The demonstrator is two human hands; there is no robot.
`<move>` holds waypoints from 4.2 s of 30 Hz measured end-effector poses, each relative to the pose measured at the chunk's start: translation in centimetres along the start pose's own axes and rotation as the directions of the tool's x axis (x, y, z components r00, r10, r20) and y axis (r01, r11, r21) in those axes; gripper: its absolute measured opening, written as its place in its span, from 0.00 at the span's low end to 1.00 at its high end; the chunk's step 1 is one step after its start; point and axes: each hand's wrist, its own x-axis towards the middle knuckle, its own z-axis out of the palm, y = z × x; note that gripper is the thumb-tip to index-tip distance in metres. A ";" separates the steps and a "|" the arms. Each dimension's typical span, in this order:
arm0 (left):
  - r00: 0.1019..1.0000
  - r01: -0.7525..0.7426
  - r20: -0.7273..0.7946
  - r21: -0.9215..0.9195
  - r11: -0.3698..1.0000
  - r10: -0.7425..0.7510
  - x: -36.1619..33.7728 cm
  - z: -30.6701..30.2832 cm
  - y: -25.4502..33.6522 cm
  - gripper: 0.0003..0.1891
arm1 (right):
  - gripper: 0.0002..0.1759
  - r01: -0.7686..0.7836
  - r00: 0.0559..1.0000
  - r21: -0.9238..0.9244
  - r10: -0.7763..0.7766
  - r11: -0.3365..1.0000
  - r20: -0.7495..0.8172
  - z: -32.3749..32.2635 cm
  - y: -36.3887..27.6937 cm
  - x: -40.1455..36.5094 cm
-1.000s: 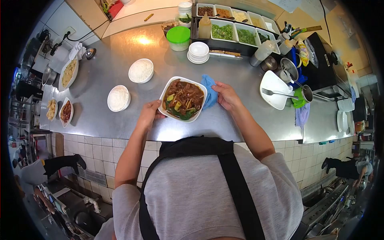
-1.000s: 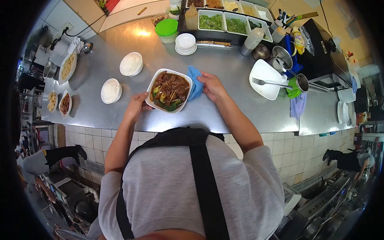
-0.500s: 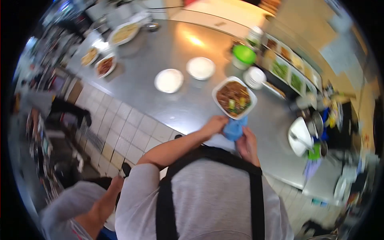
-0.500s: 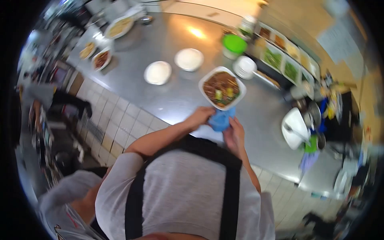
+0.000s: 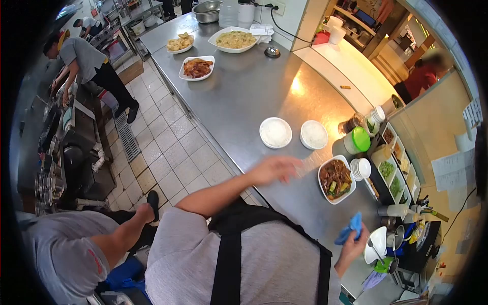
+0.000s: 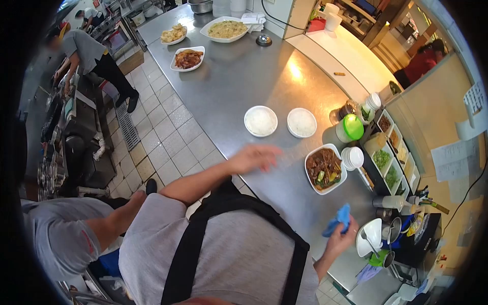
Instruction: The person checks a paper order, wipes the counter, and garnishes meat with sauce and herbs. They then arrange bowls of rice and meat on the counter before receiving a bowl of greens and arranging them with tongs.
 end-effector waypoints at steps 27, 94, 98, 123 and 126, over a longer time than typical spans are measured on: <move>0.540 -0.196 -0.828 -0.299 0.934 -0.151 -0.9 -45.4 -2.6 0.18 | 0.23 -0.131 0.935 -0.118 0.083 0.984 -0.345 7.9 -0.4 14.9; 0.913 0.340 0.280 -0.128 0.932 -0.295 8.9 20.7 1.5 0.24 | 0.16 0.492 0.840 -0.790 -0.438 0.366 0.319 -16.3 -4.9 8.1; 0.925 0.327 0.258 -0.160 0.931 -0.280 9.6 20.7 1.4 0.23 | 0.16 0.551 0.822 -0.726 -0.413 0.410 0.391 -16.0 -7.0 7.1; 0.970 0.243 0.053 -0.287 0.927 -0.238 6.5 13.7 2.7 0.22 | 0.34 0.294 0.955 0.240 -0.278 0.925 -0.101 -4.0 -1.1 22.2; 0.968 0.214 -0.064 -0.286 0.934 -0.241 4.9 11.4 3.0 0.21 | 0.35 0.272 0.961 0.237 -0.250 0.933 -0.121 1.8 0.1 25.3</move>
